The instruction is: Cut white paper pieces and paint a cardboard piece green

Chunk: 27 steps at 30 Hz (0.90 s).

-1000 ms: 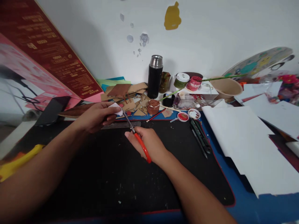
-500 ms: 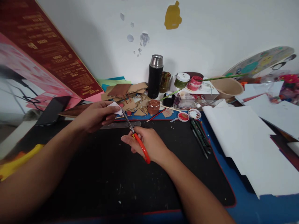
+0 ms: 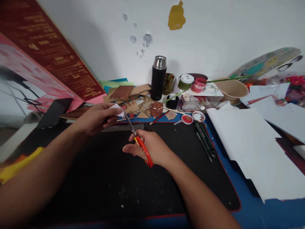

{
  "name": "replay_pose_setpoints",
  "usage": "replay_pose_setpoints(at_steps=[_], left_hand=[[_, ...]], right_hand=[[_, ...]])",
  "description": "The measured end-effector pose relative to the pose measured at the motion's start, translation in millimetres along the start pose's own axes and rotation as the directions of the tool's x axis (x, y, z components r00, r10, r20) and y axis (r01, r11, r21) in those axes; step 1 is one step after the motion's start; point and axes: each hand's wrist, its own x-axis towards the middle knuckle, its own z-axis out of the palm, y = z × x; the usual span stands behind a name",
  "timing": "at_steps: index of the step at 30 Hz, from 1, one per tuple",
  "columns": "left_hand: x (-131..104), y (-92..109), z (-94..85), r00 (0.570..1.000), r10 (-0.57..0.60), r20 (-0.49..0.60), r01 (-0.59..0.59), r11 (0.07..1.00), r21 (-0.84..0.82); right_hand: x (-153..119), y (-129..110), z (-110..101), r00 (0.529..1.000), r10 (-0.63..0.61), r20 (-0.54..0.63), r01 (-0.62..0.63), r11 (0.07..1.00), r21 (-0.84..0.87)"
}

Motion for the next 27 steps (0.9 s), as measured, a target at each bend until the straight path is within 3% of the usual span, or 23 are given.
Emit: replay_pose_setpoints(at_steps=[12,22,27], left_hand=[[-1.3,0.6,0.7,1.0,0.01,-0.012,-0.01,1.0,0.006],[0.1,0.1,-0.2,1.0,0.02,-0.007,-0.02,1.0,0.008],[-0.1,0.5,0.7,1.0,0.011,-0.012,-0.011,1.0,0.026]], right_hand=[[-0.9,-0.9,-1.5,1.0,-0.002,0.007,0.003,0.998,-0.07],[-1.2,0.6,-2.1,0.999,-0.017,0.037,0.017,1.0,-0.004],[-0.4,-3.6,5.8,0.999,0.04,-0.033,-0.04,0.999,-0.006]])
